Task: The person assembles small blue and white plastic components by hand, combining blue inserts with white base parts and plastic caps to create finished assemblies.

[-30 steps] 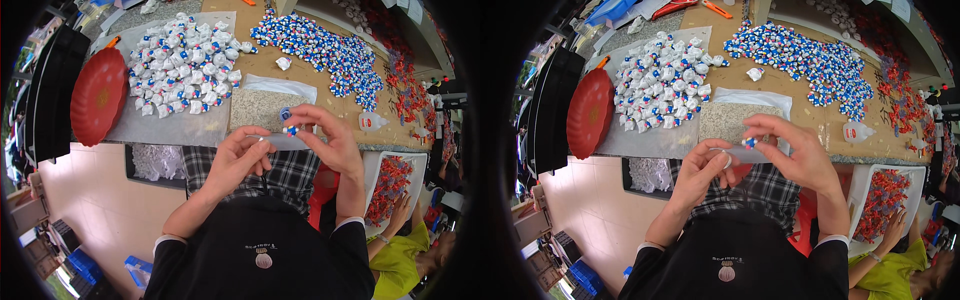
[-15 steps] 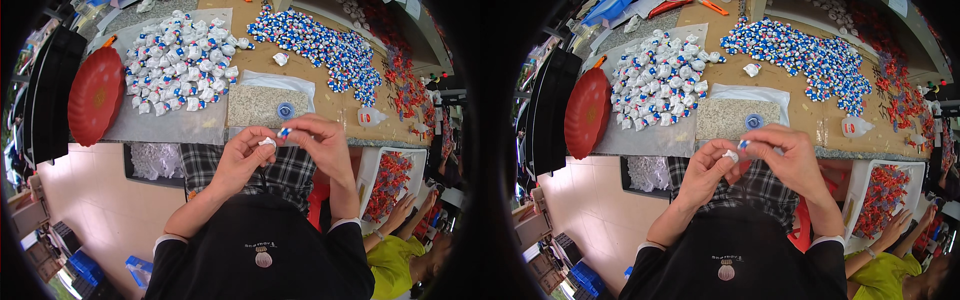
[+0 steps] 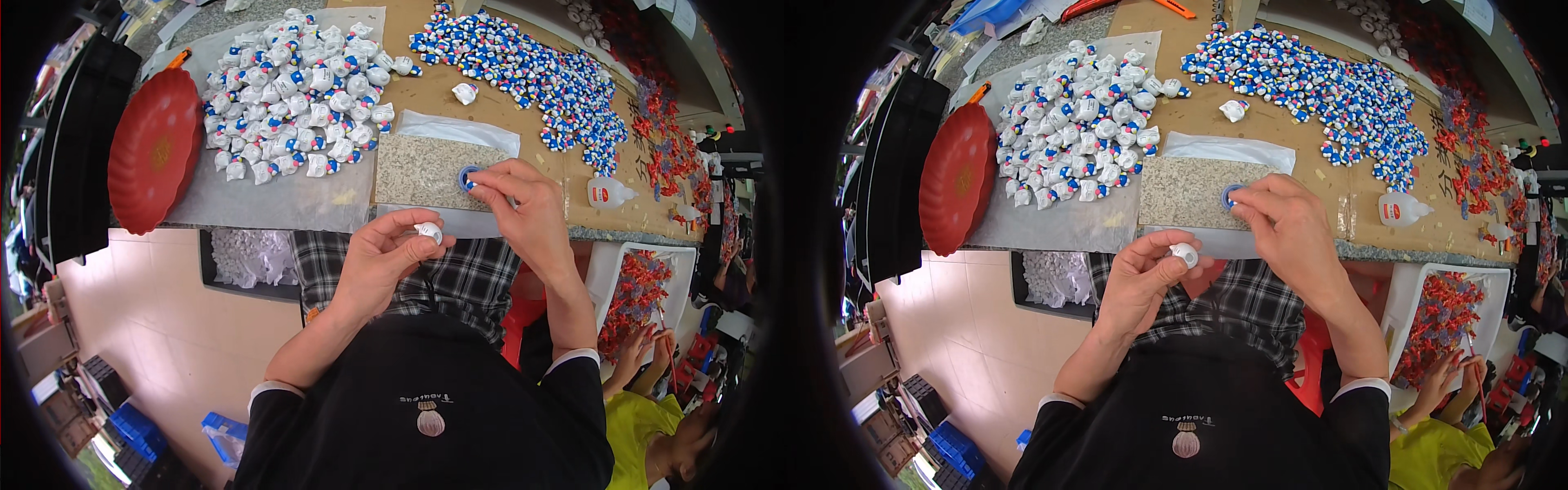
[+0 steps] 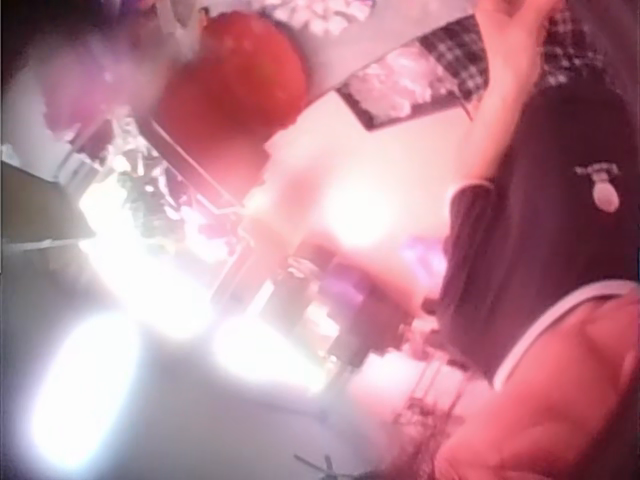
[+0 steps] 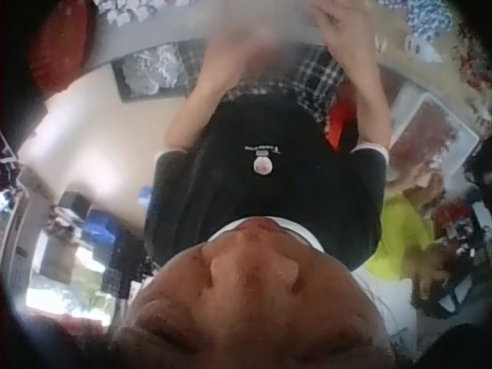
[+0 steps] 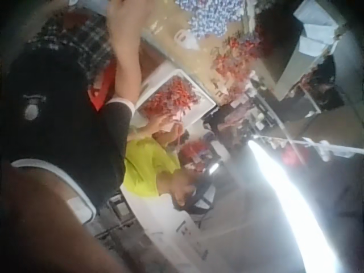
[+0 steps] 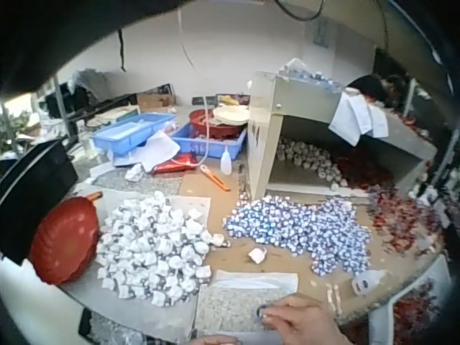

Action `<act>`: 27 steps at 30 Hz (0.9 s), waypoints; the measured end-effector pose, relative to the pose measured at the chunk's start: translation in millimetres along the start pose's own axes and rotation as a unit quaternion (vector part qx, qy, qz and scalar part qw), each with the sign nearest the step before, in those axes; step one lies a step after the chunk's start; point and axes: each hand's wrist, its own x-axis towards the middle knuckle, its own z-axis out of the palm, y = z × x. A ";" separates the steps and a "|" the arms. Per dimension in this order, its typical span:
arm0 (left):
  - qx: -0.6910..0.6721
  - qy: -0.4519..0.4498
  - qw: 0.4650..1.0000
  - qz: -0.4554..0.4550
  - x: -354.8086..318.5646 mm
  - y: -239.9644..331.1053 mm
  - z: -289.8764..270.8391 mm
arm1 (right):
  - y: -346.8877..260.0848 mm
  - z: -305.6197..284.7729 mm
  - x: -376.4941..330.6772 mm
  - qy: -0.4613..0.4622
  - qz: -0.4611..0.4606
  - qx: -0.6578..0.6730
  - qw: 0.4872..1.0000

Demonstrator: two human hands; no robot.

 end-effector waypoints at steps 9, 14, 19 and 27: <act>-0.035 -0.007 0.999 0.041 6.4 -11.8 -2.5 | -9.4 -4.9 -18.4 -0.018 0.116 0.339 0.934; -0.041 -0.023 0.997 0.055 7.0 -12.4 -0.1 | -9.7 4.1 -21.4 -0.040 0.078 0.351 0.932; -0.055 -0.002 0.995 0.080 9.2 -13.5 4.3 | -16.5 5.6 -23.6 -0.041 0.062 0.259 0.963; -0.060 -0.033 0.990 0.125 11.6 -12.3 4.0 | -19.2 21.9 -29.6 0.011 0.053 0.280 0.958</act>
